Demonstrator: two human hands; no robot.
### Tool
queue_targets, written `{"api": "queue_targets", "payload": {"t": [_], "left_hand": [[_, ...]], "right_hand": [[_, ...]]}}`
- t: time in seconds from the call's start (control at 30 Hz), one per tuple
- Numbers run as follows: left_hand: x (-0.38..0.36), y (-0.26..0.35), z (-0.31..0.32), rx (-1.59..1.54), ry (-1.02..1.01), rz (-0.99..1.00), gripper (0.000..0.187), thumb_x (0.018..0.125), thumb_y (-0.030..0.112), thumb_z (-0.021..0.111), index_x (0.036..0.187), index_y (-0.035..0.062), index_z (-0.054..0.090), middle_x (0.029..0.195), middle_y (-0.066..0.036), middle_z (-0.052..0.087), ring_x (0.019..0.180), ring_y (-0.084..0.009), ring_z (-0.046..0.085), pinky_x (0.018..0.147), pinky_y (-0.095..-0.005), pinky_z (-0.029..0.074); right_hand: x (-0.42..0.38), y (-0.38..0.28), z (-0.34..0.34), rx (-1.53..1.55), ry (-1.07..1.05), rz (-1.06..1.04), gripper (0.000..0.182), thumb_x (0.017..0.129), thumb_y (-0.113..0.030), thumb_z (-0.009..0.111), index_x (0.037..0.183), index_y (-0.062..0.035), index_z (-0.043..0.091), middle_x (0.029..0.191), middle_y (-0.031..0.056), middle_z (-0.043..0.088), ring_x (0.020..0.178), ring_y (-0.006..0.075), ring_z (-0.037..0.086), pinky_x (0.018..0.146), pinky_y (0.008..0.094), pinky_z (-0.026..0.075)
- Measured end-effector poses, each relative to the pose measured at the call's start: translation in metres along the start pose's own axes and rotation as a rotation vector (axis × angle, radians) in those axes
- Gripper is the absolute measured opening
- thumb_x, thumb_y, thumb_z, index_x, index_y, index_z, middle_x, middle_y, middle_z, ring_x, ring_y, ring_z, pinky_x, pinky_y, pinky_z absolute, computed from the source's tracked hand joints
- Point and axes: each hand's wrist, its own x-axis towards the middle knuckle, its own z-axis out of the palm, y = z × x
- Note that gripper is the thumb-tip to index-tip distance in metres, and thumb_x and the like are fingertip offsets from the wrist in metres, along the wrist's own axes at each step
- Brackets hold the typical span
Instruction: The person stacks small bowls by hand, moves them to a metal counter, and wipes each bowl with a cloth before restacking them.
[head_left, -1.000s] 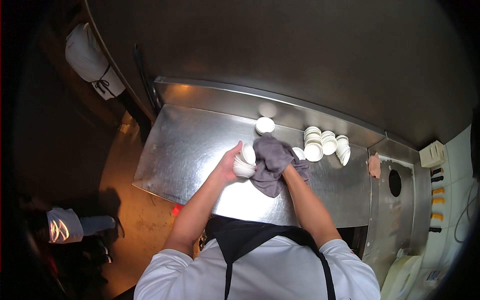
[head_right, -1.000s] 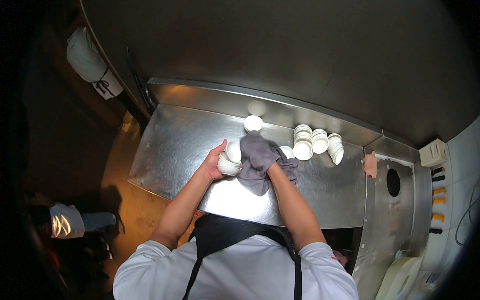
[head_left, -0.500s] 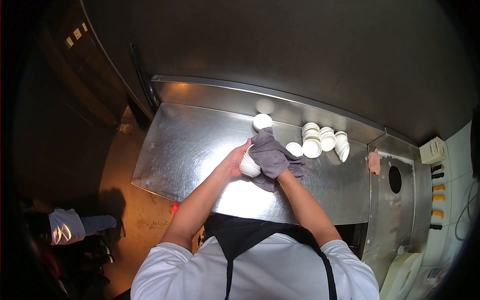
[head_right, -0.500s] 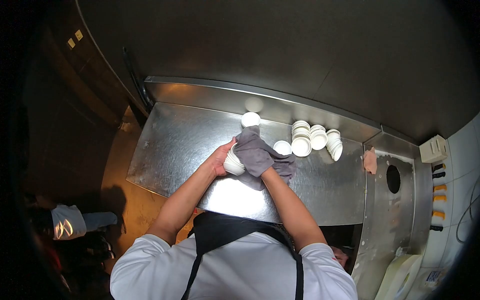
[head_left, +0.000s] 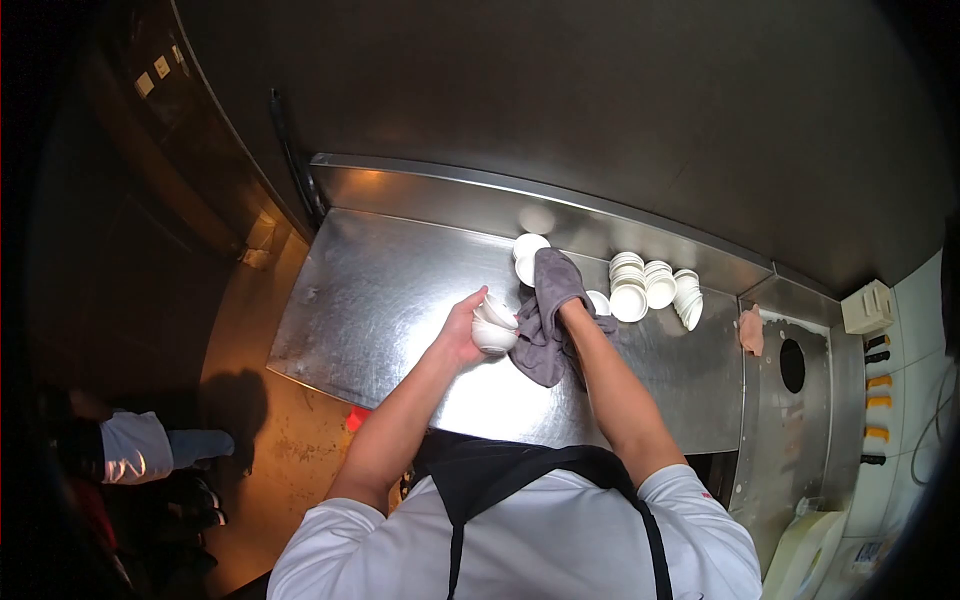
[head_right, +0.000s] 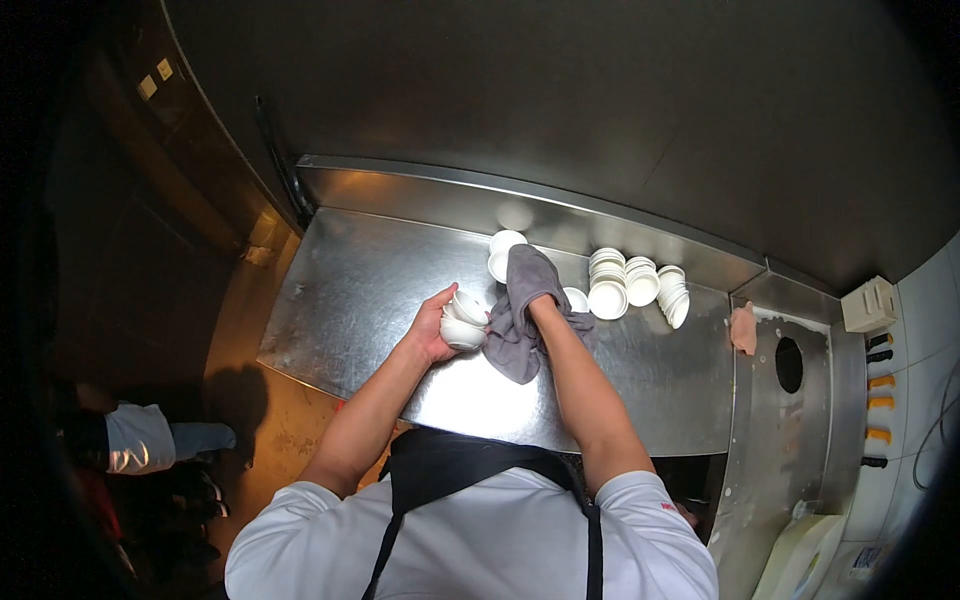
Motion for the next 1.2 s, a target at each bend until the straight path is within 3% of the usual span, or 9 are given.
{"api": "queue_targets", "payload": {"t": [0.1,0.3,0.37,0.5,0.53,0.67,0.8,0.9,1.2], "left_hand": [[-0.008,0.003,0.0,-0.046,-0.024,0.034,0.058,0.092,0.052,0.046,0.116,-0.0001,0.055,0.102,-0.025,0.062,0.088,-0.0386,0.064,0.081,-0.0521,0.053],[-0.019,0.002,0.007,-0.176,-0.02,0.044,0.054,0.095,0.048,0.046,0.114,-0.0015,0.054,0.1,-0.021,0.062,0.087,-0.0375,0.063,0.077,-0.0488,0.054],[-0.006,0.006,-0.01,-0.082,-0.119,0.014,0.058,0.095,0.052,0.045,0.119,0.0008,0.054,0.107,-0.019,0.062,0.093,-0.0366,0.063,0.082,-0.0501,0.053],[0.009,0.003,-0.013,0.107,-0.17,-0.018,0.065,0.095,0.058,0.042,0.126,0.0018,0.052,0.118,-0.018,0.061,0.107,-0.0332,0.061,0.093,-0.0491,0.05],[-0.002,0.0,0.014,0.137,-0.18,-0.009,0.069,0.094,0.06,0.039,0.13,0.0019,0.05,0.123,-0.017,0.06,0.115,-0.0285,0.059,0.099,-0.0459,0.047],[0.003,-0.005,0.024,0.151,-0.185,-0.075,0.069,0.095,0.06,0.038,0.13,0.0022,0.05,0.126,-0.016,0.059,0.115,-0.0268,0.059,0.101,-0.0435,0.046],[0.009,-0.003,0.013,0.141,-0.225,-0.02,0.061,0.096,0.054,0.043,0.127,0.0027,0.054,0.122,-0.015,0.062,0.112,-0.0266,0.061,0.099,-0.0427,0.048],[0.006,0.001,0.016,0.145,-0.215,-0.077,0.056,0.096,0.051,0.046,0.124,0.0033,0.056,0.118,-0.014,0.064,0.108,-0.027,0.063,0.096,-0.0424,0.05],[0.001,-0.006,0.008,-0.023,0.127,-0.053,0.059,0.092,0.053,0.047,0.109,-0.0028,0.056,0.109,-0.026,0.063,0.098,-0.0381,0.063,0.087,-0.0528,0.051]], "right_hand": [[0.009,-0.005,-0.019,-0.051,-0.24,-0.03,0.029,0.087,-0.022,0.049,0.095,0.0,0.066,0.1,0.0241,0.065,0.094,0.0379,0.063,0.082,0.0448,0.049],[-0.006,-0.041,-0.057,-0.02,-0.168,0.164,0.018,0.081,-0.016,0.055,0.083,-0.0026,0.067,0.087,0.0224,0.065,0.084,0.0367,0.064,0.073,0.0415,0.051],[-0.019,-0.048,-0.057,0.328,-0.135,0.246,0.017,0.079,-0.017,0.057,0.082,-0.0025,0.066,0.083,0.02,0.065,0.08,0.0348,0.064,0.07,0.0421,0.05],[-0.019,-0.101,-0.124,-0.389,-0.33,-0.516,0.018,0.079,-0.018,0.056,0.08,-0.0027,0.064,0.079,0.0159,0.063,0.075,0.0317,0.062,0.066,0.0427,0.048],[-0.026,-0.098,-0.111,0.243,-0.146,-0.448,0.02,0.08,-0.019,0.053,0.079,-0.0033,0.065,0.081,0.0155,0.064,0.076,0.031,0.062,0.068,0.0423,0.048],[-0.025,-0.101,-0.114,-0.149,-0.326,-0.188,0.023,0.081,-0.02,0.052,0.085,-0.0014,0.065,0.086,0.0155,0.064,0.08,0.0305,0.062,0.069,0.0426,0.049],[-0.033,-0.092,-0.113,0.085,-0.041,-0.07,0.021,0.081,-0.02,0.053,0.086,-0.0021,0.063,0.089,0.0183,0.064,0.081,0.0327,0.063,0.072,0.0434,0.05],[-0.024,-0.102,-0.116,0.391,-0.239,0.127,0.03,0.083,-0.021,0.056,0.105,-0.0025,0.058,0.091,0.0239,0.061,0.087,0.0381,0.061,0.079,0.0445,0.048],[-0.019,-0.047,-0.062,-0.006,0.014,0.167,0.018,0.081,-0.015,0.054,0.088,0.0012,0.059,0.086,0.0233,0.062,0.083,0.0387,0.062,0.074,0.0465,0.048]]}}
